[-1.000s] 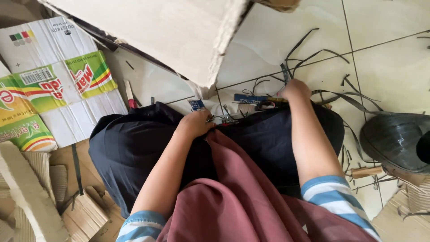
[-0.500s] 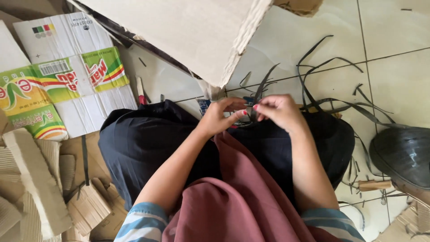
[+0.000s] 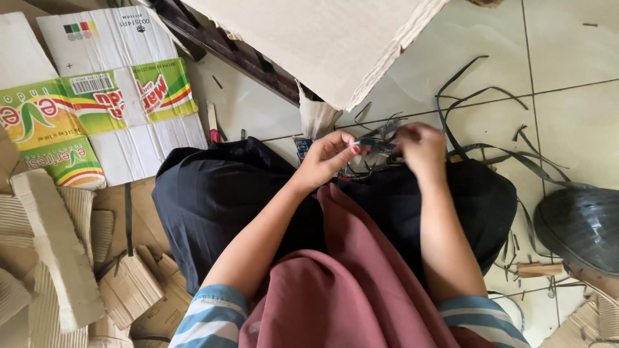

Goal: Wrapping the legs of a wooden chair with protective cardboard and securing them with plastic ties and scissors.

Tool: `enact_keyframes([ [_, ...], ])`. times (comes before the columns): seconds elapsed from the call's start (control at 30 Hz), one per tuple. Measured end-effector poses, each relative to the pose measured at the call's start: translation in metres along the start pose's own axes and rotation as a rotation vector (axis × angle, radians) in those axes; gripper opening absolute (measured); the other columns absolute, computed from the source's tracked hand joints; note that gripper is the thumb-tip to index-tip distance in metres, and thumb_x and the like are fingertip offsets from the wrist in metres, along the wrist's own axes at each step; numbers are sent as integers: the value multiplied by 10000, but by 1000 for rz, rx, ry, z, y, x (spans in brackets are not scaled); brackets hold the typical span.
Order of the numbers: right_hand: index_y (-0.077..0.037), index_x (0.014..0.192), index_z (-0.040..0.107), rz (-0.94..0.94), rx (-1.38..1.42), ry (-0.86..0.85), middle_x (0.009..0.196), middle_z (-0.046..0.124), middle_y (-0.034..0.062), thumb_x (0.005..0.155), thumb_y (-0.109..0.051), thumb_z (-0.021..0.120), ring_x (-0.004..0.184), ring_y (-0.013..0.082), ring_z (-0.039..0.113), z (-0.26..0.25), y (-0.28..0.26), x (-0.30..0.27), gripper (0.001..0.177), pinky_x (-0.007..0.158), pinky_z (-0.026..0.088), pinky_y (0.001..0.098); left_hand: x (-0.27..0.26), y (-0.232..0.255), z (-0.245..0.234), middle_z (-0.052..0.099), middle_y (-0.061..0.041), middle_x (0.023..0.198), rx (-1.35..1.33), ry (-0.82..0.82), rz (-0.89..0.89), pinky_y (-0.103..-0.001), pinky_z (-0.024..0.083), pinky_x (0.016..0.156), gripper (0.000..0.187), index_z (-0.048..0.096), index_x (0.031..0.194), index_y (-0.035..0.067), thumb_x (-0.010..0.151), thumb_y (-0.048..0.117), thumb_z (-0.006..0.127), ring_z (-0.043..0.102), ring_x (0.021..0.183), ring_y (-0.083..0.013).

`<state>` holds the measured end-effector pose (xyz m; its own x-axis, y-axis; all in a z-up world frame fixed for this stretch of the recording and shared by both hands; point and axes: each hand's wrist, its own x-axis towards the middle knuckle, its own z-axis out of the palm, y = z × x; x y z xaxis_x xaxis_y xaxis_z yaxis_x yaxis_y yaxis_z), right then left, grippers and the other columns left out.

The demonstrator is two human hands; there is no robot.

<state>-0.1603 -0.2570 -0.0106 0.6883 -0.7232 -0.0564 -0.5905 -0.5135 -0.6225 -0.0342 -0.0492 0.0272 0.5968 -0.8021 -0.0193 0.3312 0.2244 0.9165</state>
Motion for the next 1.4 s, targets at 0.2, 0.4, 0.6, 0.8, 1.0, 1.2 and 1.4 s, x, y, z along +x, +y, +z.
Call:
enact_keyframes([
  [0.2,-153,852,532,563,1171,-27,899,761,75,1010,-173,520,799,185,808,-51,8,31,160,757,680,316,-17,42,-31,496,-16,624,-236,-306,-244,-311,609,541,98,600,1027,26,1036,123,606,549,484,-94],
  [0.4,-235,840,395,525,1077,145,689,340,-86,1083,-213,433,445,46,286,-81,26,51,247,361,201,166,-24,95,-73,742,-255,1019,923,-249,-512,-509,535,945,351,752,1108,62,934,346,640,694,1025,-449],
  [0.6,-193,1112,726,93,333,283,970,676,18,1066,-153,685,858,132,632,-44,71,56,74,748,519,262,-23,27,-105,754,-59,725,1123,-175,-579,-347,603,696,279,748,1034,104,959,357,658,761,639,-196],
  [0.8,-143,1072,766,-273,203,228,819,709,75,1008,-98,746,743,215,672,-21,-14,10,80,655,545,305,-26,53,-60,772,-141,1080,883,-354,-416,-455,544,1010,415,734,1190,147,897,440,738,715,1081,-365],
  [1.0,-73,1011,759,-607,31,402,632,645,37,969,15,731,549,234,651,-39,-86,4,101,501,534,335,-29,64,-79,782,-38,901,1179,43,-353,-433,609,797,231,745,1117,232,957,371,653,758,868,-303],
  [1.2,-55,1026,756,-593,36,505,638,651,100,946,35,725,572,296,661,-44,-103,27,124,527,510,376,-24,52,-88,788,45,938,1193,142,-325,-400,622,747,218,728,1117,270,943,392,680,762,873,-220],
  [1.4,-6,1000,735,-659,57,542,624,616,122,933,82,687,548,300,646,-48,-102,47,120,557,524,344,-27,71,-92,795,-28,926,1132,272,-203,-428,627,739,167,731,1096,199,973,232,623,768,844,-267],
])
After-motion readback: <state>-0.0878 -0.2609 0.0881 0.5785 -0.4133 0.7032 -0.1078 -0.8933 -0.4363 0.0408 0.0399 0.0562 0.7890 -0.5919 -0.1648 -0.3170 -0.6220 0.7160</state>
